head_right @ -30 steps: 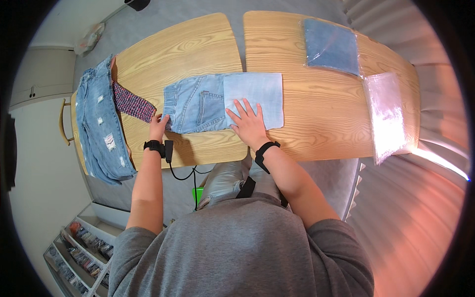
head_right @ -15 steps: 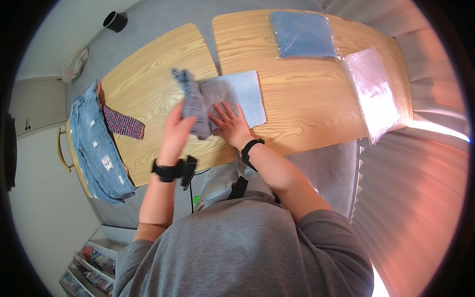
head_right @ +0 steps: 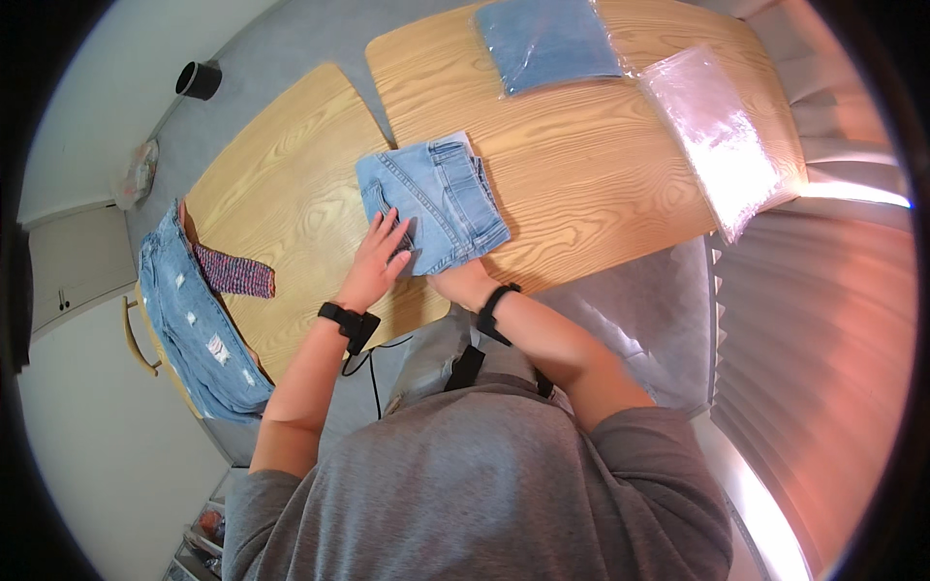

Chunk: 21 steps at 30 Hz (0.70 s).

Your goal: Fold pairs of blue jeans and place them into individual clear plastic packaging bags.

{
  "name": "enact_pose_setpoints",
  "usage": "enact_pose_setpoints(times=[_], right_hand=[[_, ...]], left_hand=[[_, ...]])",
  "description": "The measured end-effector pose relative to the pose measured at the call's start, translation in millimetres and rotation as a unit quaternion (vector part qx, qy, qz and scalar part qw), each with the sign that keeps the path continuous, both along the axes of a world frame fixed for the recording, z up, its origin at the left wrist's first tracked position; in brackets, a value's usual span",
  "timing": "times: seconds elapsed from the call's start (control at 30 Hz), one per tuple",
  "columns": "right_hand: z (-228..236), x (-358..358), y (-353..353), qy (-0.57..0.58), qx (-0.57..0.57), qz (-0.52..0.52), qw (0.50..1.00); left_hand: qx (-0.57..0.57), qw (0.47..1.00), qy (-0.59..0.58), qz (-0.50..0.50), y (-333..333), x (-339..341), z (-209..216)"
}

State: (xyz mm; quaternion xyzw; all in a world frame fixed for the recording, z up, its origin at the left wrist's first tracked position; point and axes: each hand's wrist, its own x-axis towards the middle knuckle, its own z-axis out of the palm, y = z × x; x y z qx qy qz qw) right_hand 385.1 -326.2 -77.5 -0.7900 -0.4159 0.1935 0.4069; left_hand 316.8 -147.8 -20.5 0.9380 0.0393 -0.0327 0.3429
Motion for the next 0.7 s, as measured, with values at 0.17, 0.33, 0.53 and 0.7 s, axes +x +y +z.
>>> enact_pose_setpoints(times=[0.17,0.33,0.53,0.7], right_hand=[[21.2,23.1,-85.2,0.015,-0.160,0.058,0.985],[1.7,69.6,-56.0,0.113,0.036,-0.393,0.912],[23.2,80.6,-16.1,0.272,0.012,-0.246,0.930],[16.2,108.1,-35.3,0.325,0.159,-0.243,0.900]], left_hand=[[0.115,0.992,0.059,0.006,-24.8,-4.2,-30.7],[0.150,0.987,0.045,0.027,-32.4,-5.8,-38.4],[0.134,0.989,0.006,0.057,-34.5,-3.7,-22.1],[0.092,0.991,-0.051,0.085,-28.6,4.9,-18.3]])
